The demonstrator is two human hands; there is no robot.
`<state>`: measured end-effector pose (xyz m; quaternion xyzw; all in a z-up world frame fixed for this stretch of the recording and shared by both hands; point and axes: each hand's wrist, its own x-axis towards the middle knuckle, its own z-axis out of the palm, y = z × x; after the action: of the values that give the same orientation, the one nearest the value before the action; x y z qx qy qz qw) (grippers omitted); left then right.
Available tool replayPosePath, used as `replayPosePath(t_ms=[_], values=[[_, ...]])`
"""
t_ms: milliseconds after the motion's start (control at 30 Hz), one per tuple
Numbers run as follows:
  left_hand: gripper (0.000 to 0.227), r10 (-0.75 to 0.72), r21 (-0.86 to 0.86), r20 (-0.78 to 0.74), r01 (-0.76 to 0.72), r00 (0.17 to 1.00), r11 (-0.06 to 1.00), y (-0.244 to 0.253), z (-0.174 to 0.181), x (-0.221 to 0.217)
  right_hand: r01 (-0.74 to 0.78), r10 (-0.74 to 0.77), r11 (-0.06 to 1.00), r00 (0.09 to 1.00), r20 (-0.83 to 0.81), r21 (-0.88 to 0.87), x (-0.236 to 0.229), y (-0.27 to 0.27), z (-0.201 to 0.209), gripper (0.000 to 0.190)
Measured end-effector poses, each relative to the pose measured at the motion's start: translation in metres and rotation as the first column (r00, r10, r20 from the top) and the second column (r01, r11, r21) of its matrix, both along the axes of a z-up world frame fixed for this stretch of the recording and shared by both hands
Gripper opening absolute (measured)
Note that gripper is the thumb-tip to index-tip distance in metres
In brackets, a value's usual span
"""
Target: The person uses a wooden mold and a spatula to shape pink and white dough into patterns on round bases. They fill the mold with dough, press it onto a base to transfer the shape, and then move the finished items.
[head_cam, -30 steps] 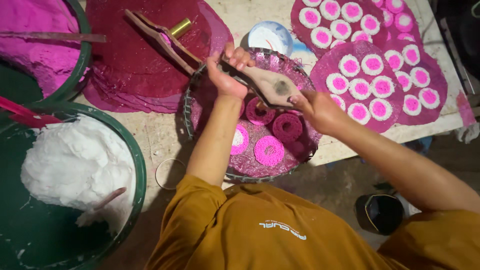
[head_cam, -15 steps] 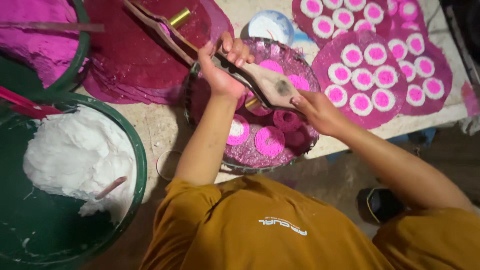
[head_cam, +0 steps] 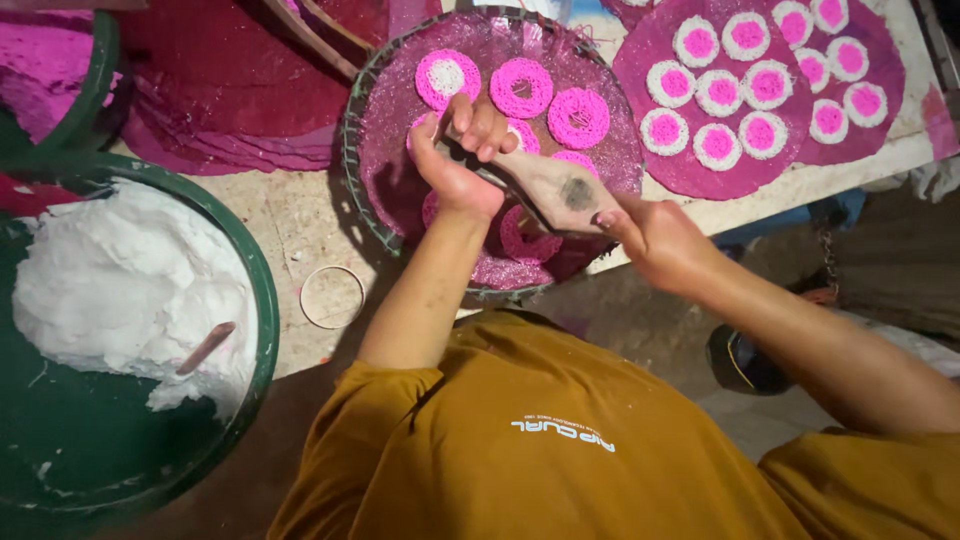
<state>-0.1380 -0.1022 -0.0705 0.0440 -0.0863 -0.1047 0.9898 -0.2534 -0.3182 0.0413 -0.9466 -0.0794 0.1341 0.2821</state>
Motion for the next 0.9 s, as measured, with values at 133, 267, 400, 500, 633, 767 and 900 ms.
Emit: replayPosePath(t_ms=[133, 267, 400, 500, 633, 767, 900], values=[[0.031, 0.006, 0.015, -0.099, -0.005, 0.995, 1.0, -0.004, -0.002, -0.006, 0.072, -0.079, 0.996, 0.99, -0.121, -0.056, -0.005, -0.005, -0.003, 0.048], [0.033, 0.032, 0.005, -0.04, -0.032, 0.999, 0.999, -0.011, 0.011, 0.001, 0.009, -0.011, 1.0, 0.996, 0.091, 0.024, -0.005, -0.01, -0.015, 0.051], [0.033, 0.01, 0.117, 0.154, -0.029, 0.988, 0.993, -0.001, 0.044, 0.01, 0.125, -0.102, 0.931, 0.991, -0.084, 0.343, 0.0, -0.011, -0.029, 0.055], [0.032, -0.018, 0.111, 0.162, 0.0, 0.987, 0.994, -0.006, 0.064, 0.011, 0.12, -0.07, 0.918, 0.987, -0.142, 0.379, 0.003, -0.03, -0.023, 0.059], [0.03, -0.037, 0.022, 0.131, 0.034, 0.991, 0.999, -0.039, 0.069, 0.028, 0.172, -0.137, 0.951, 0.979, -0.148, 0.258, 0.012, -0.065, 0.002, 0.06], [0.032, -0.069, -0.013, 0.002, 0.069, 0.998, 0.998, -0.064, 0.044, 0.048, 0.184, -0.184, 0.983, 0.983, -0.006, 0.021, 0.022, -0.062, 0.007, 0.061], [0.037, -0.076, -0.068, 0.016, 0.076, 0.997, 0.995, -0.067, 0.015, 0.064, 0.18, -0.158, 0.97, 0.977, 0.142, -0.162, 0.027, -0.045, -0.003, 0.058]])
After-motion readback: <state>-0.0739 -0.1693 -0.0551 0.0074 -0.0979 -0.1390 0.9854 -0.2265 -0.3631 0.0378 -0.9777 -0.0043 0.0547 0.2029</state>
